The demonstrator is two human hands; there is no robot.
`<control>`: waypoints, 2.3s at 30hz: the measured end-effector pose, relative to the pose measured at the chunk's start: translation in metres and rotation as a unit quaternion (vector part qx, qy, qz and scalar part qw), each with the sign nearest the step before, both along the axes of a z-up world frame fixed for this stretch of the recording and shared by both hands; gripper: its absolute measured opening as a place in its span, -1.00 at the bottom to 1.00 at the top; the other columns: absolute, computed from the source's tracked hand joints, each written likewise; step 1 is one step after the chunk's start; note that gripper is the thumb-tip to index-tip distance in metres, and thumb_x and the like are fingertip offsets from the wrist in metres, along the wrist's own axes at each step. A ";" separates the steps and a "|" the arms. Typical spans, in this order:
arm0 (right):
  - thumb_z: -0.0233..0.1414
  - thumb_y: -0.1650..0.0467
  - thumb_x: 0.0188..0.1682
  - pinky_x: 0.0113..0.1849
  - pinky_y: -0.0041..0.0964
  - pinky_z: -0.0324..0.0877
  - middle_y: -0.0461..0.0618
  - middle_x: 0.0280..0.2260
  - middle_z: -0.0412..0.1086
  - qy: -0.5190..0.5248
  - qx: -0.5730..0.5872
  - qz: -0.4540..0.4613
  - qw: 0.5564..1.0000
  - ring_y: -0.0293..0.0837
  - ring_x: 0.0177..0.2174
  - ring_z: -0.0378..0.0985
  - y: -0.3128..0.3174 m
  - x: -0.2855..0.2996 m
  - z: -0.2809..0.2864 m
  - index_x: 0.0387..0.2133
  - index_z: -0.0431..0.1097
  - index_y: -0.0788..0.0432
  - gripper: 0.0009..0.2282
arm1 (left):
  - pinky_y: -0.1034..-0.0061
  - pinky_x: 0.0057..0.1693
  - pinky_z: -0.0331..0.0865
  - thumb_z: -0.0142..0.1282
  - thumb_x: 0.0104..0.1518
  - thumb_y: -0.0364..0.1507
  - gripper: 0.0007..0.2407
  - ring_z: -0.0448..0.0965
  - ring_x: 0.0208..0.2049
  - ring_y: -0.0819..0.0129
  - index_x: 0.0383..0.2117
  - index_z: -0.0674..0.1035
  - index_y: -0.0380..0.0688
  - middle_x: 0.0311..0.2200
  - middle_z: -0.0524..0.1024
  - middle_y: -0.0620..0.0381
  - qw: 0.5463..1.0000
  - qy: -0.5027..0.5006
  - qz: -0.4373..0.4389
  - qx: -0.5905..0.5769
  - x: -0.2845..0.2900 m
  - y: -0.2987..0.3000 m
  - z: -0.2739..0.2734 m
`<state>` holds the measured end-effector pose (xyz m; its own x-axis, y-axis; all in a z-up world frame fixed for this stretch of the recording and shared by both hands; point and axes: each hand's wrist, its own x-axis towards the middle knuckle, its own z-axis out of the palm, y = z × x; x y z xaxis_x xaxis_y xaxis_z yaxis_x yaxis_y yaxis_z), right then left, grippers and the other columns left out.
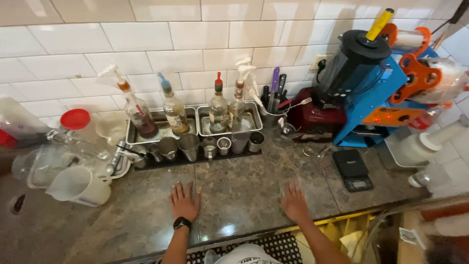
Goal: Cleaning a coffee shop counter with a cloth.
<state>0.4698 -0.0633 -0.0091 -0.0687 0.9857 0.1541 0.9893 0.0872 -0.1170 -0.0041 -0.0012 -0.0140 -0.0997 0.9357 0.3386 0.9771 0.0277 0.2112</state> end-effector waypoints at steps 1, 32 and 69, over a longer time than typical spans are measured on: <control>-0.21 0.07 0.15 0.28 0.15 -0.13 0.15 0.49 -0.26 -0.004 -0.001 -0.003 1.000 0.16 0.44 -0.29 0.012 -0.021 0.032 0.43 -0.11 0.21 -0.33 | 0.00 0.44 -0.05 -0.08 0.14 0.06 -0.39 0.07 0.45 -0.07 0.37 0.28 0.32 0.44 0.14 0.01 1.000 -0.004 -0.003 -0.001 0.000 -0.002 0.005; -0.13 0.15 0.14 0.31 0.17 -0.22 0.20 0.38 -0.01 0.019 -0.083 0.124 0.989 0.23 0.38 -0.11 -0.033 -0.154 0.065 0.37 0.06 0.21 -0.41 | -0.06 0.42 0.01 -0.09 0.18 0.01 -0.44 0.09 0.43 -0.12 0.36 0.28 0.33 0.40 0.15 -0.05 0.998 -0.015 -0.013 -0.067 0.005 -0.009 0.035; 0.04 0.23 0.04 0.28 0.18 -0.02 0.19 0.43 -0.12 0.044 -0.101 -0.158 0.981 0.27 0.31 0.01 0.036 -0.067 0.051 0.46 -0.22 0.15 -0.24 | -0.06 0.41 -0.03 -0.06 0.17 0.00 -0.44 0.09 0.43 -0.15 0.32 0.33 0.22 0.41 0.15 -0.11 0.998 -0.042 -0.031 -0.015 0.003 -0.007 0.029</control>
